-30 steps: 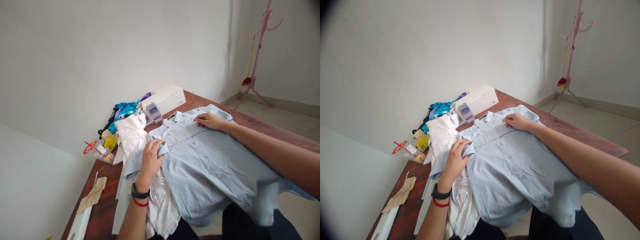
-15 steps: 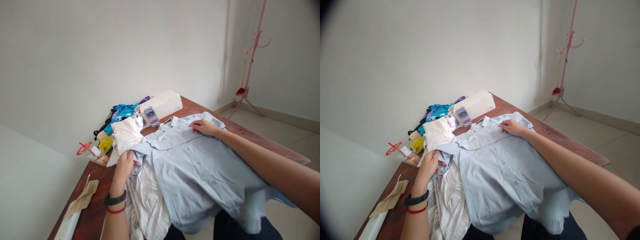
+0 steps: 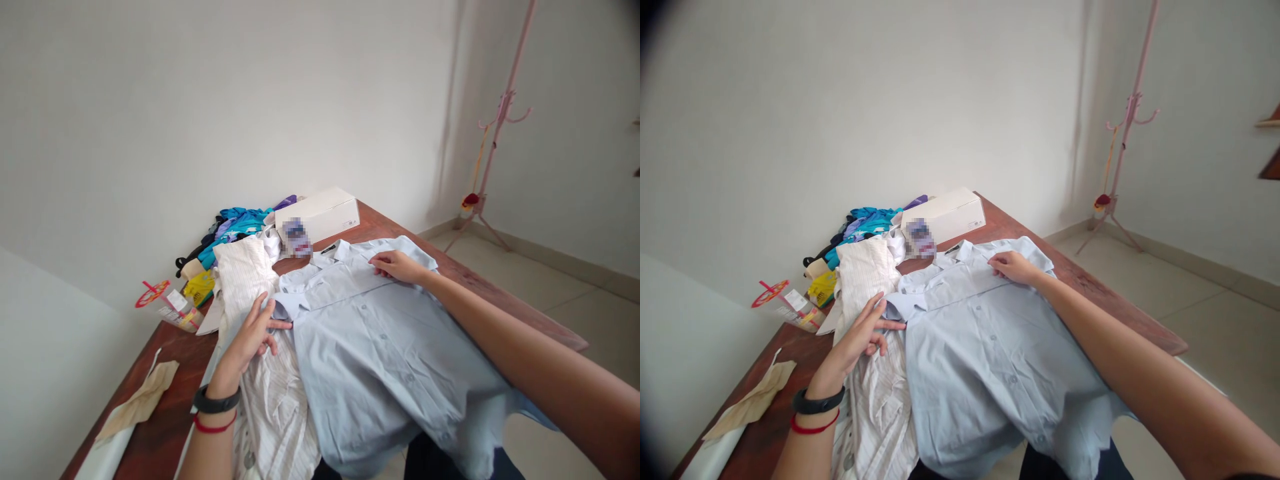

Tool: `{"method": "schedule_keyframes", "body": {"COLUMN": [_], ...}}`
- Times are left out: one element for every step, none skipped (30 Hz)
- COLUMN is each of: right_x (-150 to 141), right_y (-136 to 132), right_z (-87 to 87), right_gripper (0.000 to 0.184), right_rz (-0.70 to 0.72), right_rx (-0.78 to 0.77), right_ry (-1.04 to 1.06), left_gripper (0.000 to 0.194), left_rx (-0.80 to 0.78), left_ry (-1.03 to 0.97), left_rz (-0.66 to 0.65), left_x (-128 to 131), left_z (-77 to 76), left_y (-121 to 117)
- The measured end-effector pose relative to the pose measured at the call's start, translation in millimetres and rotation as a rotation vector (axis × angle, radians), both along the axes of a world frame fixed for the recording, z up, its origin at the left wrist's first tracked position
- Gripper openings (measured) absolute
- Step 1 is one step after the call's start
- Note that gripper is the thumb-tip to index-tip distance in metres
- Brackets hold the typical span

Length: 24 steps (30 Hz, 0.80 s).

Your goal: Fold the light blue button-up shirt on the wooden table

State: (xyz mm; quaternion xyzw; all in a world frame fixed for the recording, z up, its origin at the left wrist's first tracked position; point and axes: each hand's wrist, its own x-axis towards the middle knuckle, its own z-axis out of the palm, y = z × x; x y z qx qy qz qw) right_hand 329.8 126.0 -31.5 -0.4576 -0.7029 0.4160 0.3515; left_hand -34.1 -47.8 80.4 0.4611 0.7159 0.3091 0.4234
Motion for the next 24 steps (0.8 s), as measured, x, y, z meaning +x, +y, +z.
{"method": "schedule_keyframes", "body": {"right_x": [-0.2,-0.5,-0.7,-0.8,-0.8,-0.6,-0.3,0.1,0.6,1.1,1.4,1.7,1.7,1.5,1.2,0.7,0.2,-0.3,-0.8,-1.1,-1.3,-1.4,-1.5,-1.4], "right_y": [0.0,-0.1,-0.1,-0.1,-0.1,0.1,0.4,0.8,1.2,1.5,1.6,1.5,1.0,0.2,-0.9,-2.2,-3.4,-4.6,-5.5,-6.1,-6.3,-6.3,-5.9,-5.4], "right_z": [0.5,1.0,1.3,1.4,1.2,0.7,0.0,-0.9,-1.8,-2.6,-3.1,-3.3,-3.1,-2.5,-1.7,-0.8,0.1,0.9,1.3,1.4,1.2,0.7,0.0,-0.7], "right_gripper": [0.034,0.033,0.032,0.032,0.032,0.032,0.033,0.034,0.035,0.036,0.037,0.038,0.039,0.04,0.04,0.04,0.04,0.04,0.04,0.039,0.038,0.038,0.037,0.036], "right_rz": [0.002,0.005,0.01,0.015,0.02,0.023,0.024,0.025,0.025,0.025,0.023,0.021,0.019,0.017,0.014,0.013,0.011,0.009,0.006,0.003,0.001,0.0,0.0,0.002], "right_rx": [-0.001,-0.001,0.001,0.002,0.002,0.003,0.004,0.006,0.009,0.011,0.014,0.018,0.021,0.023,0.025,0.024,0.021,0.016,0.01,0.006,0.004,0.003,0.003,0.003], "right_ry": [-0.003,-0.007,-0.011,-0.014,-0.017,-0.021,-0.026,-0.035,-0.048,-0.063,-0.078,-0.09,-0.1,-0.106,-0.109,-0.11,-0.108,-0.105,-0.099,-0.093,-0.089,-0.088,-0.088,-0.09], "left_gripper": [0.07,0.063,0.059,0.055,0.053,0.051,0.047,0.043,0.04,0.039,0.042,0.045,0.05,0.054,0.059,0.063,0.066,0.067,0.066,0.065,0.065,0.065,0.066,0.068], "left_rx": [0.016,0.037,0.067,0.108,0.162,0.23,0.308,0.393,0.478,0.559,0.635,0.701,0.753,0.794,0.826,0.855,0.886,0.923,0.965,1.013,1.06,1.105,1.146,1.182], "left_ry": [0.007,0.025,0.058,0.103,0.155,0.209,0.267,0.328,0.392,0.451,0.503,0.543,0.572,0.594,0.615,0.63,0.632,0.609,0.553,0.468,0.369,0.276,0.203,0.157], "left_rz": [-0.003,-0.012,-0.023,-0.039,-0.06,-0.082,-0.096,-0.1,-0.094,-0.081,-0.065,-0.049,-0.034,-0.018,0.002,0.026,0.05,0.074,0.098,0.125,0.162,0.208,0.259,0.311], "left_x": [-1.8,-3.3,-4.1,-4.4,-4.0,-3.0,-1.5,0.3,2.3,4.3,6.4,8.6,10.7,12.8,14.9,16.7,18.1,19.0,19.2,18.5,17.1,14.9,12.1,9.0], "left_z": [-3.3,-6.5,-9.6,-12.4,-14.7,-16.5,-17.9,-18.9,-19.7,-20.6,-21.8,-23.2,-25.0,-26.9,-28.8,-30.4,-31.5,-31.9,-31.7,-30.9,-29.8,-28.5,-27.4,-26.6], "left_y": [2.1,4.0,5.4,6.4,6.9,6.9,6.5,5.9,5.2,4.4,3.7,3.2,2.9,2.7,2.6,2.7,2.9,3.2,3.7,4.2,4.8,5.6,6.5,7.6]}}
